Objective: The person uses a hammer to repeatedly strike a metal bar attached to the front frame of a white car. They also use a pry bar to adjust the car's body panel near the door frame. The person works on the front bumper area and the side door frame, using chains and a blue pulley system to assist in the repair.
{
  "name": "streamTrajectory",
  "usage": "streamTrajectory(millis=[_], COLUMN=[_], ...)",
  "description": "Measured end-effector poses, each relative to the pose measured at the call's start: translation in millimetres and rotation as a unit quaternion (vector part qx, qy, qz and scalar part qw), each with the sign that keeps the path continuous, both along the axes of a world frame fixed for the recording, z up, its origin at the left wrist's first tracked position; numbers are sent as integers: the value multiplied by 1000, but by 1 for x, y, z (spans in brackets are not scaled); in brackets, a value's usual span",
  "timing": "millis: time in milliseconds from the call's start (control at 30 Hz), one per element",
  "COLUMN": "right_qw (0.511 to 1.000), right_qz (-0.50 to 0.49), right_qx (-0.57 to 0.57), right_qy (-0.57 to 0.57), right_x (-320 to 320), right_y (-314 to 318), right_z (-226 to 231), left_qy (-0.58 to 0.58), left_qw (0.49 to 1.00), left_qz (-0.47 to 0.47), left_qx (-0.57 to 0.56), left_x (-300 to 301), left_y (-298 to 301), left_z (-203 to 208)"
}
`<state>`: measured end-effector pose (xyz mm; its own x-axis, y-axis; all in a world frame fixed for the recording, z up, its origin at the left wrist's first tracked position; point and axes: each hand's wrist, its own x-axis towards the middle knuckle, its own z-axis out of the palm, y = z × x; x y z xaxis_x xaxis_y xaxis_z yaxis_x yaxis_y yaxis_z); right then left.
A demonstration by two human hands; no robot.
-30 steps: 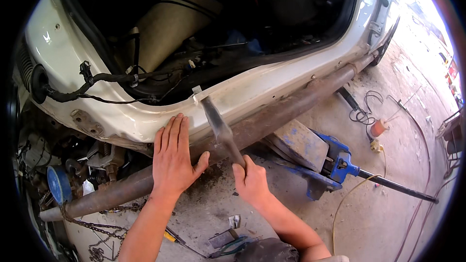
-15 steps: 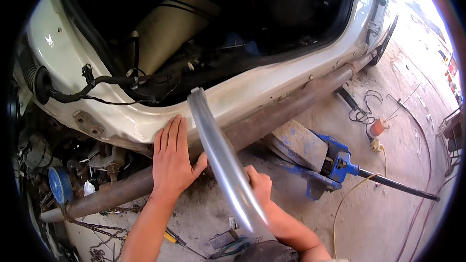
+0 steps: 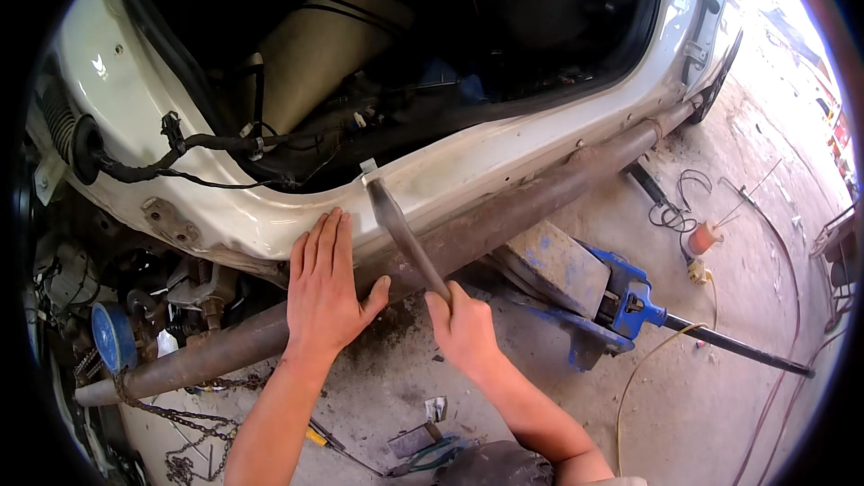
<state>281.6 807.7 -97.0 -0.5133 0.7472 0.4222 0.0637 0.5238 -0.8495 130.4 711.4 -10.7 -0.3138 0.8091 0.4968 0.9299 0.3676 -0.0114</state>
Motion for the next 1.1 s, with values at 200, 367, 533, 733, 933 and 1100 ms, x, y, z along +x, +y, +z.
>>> streamTrajectory(millis=[200,367,533,733,933,1100], right_qw=[995,993,996,997,997,997], right_qz=[13,5,6,-3,12,12], right_qx=[84,-77,23,-58,-70,-69], right_qy=[61,-85,85,-58,11,13], right_x=[17,-1,18,3,9,8], right_y=[-6,6,0,2,-4,-12], right_z=[9,7,2,11,4,7], left_qy=[19,7,3,3,9,8], left_qw=[1000,1000,999,1000,1000,999], left_qz=[13,9,16,15,16,40], left_qx=[-11,-14,-28,-23,1,-9], left_x=[-2,1,3,2,2,2], left_y=[-1,0,-1,-1,1,-2], left_z=[5,-1,4,1,0,2])
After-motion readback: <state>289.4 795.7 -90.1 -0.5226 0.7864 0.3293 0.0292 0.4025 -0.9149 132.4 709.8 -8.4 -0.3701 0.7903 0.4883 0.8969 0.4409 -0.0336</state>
